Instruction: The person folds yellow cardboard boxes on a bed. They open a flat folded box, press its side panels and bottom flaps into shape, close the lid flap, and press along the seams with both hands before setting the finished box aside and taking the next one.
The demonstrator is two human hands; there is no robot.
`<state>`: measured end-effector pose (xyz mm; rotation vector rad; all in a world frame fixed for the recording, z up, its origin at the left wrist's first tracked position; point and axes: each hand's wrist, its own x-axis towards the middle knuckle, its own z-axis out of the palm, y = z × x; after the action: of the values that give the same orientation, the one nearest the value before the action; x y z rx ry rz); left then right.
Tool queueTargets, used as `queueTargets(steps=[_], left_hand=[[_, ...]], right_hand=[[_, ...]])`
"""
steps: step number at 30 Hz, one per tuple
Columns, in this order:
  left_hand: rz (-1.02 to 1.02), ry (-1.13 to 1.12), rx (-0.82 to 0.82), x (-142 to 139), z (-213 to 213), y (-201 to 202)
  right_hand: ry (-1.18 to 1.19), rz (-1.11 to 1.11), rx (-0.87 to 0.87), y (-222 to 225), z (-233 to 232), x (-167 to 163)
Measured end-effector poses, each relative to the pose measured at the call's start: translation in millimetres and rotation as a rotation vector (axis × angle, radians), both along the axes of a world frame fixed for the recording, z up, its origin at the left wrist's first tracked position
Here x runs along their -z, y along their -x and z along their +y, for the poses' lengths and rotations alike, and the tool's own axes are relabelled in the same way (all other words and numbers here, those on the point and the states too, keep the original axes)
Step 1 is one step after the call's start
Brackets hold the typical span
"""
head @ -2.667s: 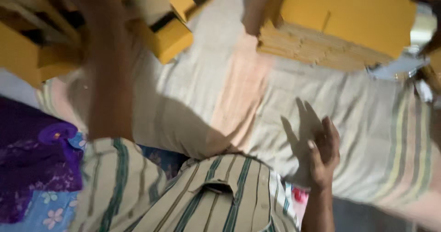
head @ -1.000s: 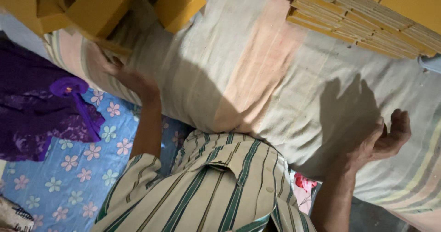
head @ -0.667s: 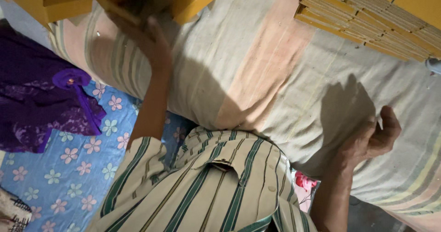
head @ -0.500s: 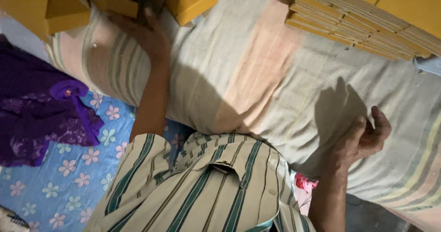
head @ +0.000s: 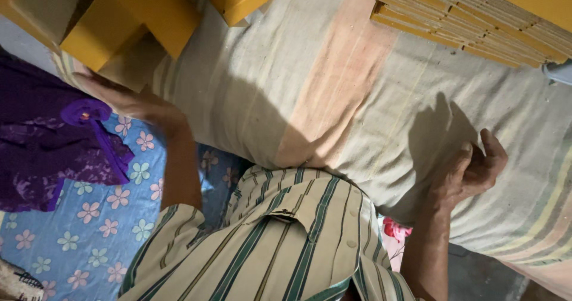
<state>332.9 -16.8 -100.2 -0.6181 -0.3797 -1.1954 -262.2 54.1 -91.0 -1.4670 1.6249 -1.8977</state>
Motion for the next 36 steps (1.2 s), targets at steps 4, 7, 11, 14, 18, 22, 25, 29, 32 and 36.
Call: queueTargets(steps=[4,7,11,14,18,22,25,29,32,36], left_hand=[[-0.619,-0.652,-1.155,-11,15,-28],[-1.238,-1.114,-1.581,-6,31,-28],[-1.005,-1.078,-1.173,7,47,6],[-1.26,-1.154,-1.29,21,43,67],[-1.637,-1.052,-1.472,24,39,144],[-1.715,-1.171,-1.592,11,5,162],[-1.623,-1.293,-1.776,13,-53,139],[-1.558,-1.439,-1.853,31,-107,94],[-1.44,-1.337,-1.92,32,-112,86],[-1.577,-1.354,-2.079,13,-73,104]], right_hand=[[0.016,0.079,0.027,5,-1,3],[0.027,0.035,0.018,6,-3,5],[0.05,0.045,-0.005,7,-5,8],[0.071,0.083,-0.022,8,-5,9],[0.048,0.112,-0.004,7,-4,12],[0.091,-0.031,-0.062,3,-4,9],[0.1,0.002,-0.07,-4,-5,1],[0.143,-0.094,-0.073,-22,-8,-10],[0.119,-0.138,-0.032,-33,-7,-19],[0.024,-0.073,0.072,-35,-1,-30]])
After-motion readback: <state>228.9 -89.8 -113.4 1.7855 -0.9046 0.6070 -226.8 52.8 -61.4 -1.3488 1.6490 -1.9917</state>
